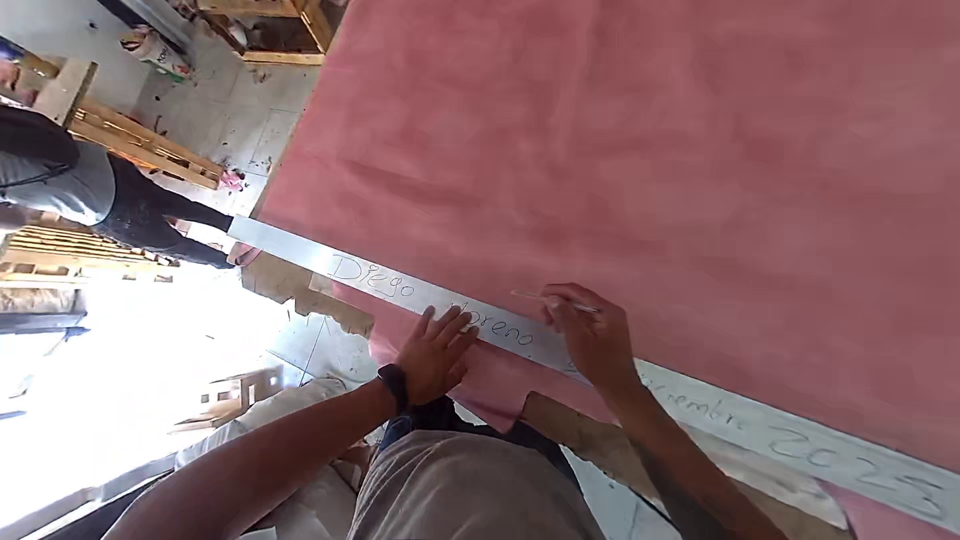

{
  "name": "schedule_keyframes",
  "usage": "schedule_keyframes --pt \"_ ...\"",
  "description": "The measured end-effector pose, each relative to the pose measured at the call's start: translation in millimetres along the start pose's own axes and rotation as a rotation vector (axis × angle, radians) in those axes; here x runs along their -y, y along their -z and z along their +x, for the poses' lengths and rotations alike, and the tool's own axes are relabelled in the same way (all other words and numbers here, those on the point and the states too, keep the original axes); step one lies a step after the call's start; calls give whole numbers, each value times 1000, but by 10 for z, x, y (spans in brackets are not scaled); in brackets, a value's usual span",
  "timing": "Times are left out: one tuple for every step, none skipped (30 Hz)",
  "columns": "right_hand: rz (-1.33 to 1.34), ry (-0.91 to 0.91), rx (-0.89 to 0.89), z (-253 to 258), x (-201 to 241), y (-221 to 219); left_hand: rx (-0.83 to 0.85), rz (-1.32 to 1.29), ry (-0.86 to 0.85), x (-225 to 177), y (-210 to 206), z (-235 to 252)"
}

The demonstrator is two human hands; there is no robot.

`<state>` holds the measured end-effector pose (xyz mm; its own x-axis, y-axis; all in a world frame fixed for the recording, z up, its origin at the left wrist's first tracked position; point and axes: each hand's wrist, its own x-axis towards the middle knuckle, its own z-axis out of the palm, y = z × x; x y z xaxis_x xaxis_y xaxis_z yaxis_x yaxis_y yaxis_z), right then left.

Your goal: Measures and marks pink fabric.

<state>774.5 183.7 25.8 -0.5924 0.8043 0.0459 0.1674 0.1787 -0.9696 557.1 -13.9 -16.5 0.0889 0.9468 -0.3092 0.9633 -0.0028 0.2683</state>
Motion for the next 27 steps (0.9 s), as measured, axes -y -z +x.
schedule_keyframes --pt "2 0 28 76 70 -92 35 -6 -2 -10 32 3" --pt "9 -9 57 147 133 -202 59 -21 -5 -13 63 0" --pt "23 -20 86 216 195 -332 79 -44 -9 -10 96 -10" --pt "37 -31 115 289 258 -475 93 -65 -11 1 128 -22" --pt "52 -33 139 370 317 -630 104 -85 -15 11 147 -29" --pt "62 -28 160 469 376 -799 103 -95 -17 24 150 -25" --pt "74 -18 182 592 434 -989 104 -104 -19 46 151 -6" --pt "84 -16 214 721 498 -1200 101 -118 -17 58 137 12" --pt "89 -22 256 837 566 -1442 113 -135 -11 49 132 6" --pt "92 -27 306 962 640 -1712 131 -153 -9 49 139 -1" --pt "99 -19 351 1115 707 -2016 142 -176 -11 64 148 0" --pt "97 8 387 1285 764 -2350 141 -201 -14 83 153 2" --pt "91 38 417 1463 812 -2710 145 -237 -12 103 174 -10" --pt "92 62 439 1652 847 -3094 146 -280 -4 118 206 -29" --pt "91 71 468 1833 871 -3474 138 -332 13 124 242 -52" --pt "87 76 496 1996 873 -3846 134 -386 30 126 287 -81" --pt "84 80 515 2146 853 -4207 124 -437 46 137 336 -108" --pt "79 83 525 2279 828 -4542 120 -474 58 152 388 -134" --pt "69 86 531 2391 796 -4841 122 -511 69 173 455 -165" --pt "61 83 533 2487 762 -5103 137 -567 91 206 554 -203" --pt "56 78 535 2564 728 -5319 169 -606 112 253 717 -257" --pt "52 75 535 2626 701 -5491 231 -681 150 335 996 -326" --pt "50 72 536 2669 684 -5627 290 -804 213 447 1342 -406" --pt "48 66 541 2692 674 -5727 281 -921 271 533 1587 -486" --pt "42 65 547 2709 667 -5801 244 -998 308 588 1720 -544" --pt "31 72 556 2720 663 -5856 228 -1024 316 621 1776 -578" --pt "14 86 565 2725 655 -5902 234 -1018 306 641 1792 -599"
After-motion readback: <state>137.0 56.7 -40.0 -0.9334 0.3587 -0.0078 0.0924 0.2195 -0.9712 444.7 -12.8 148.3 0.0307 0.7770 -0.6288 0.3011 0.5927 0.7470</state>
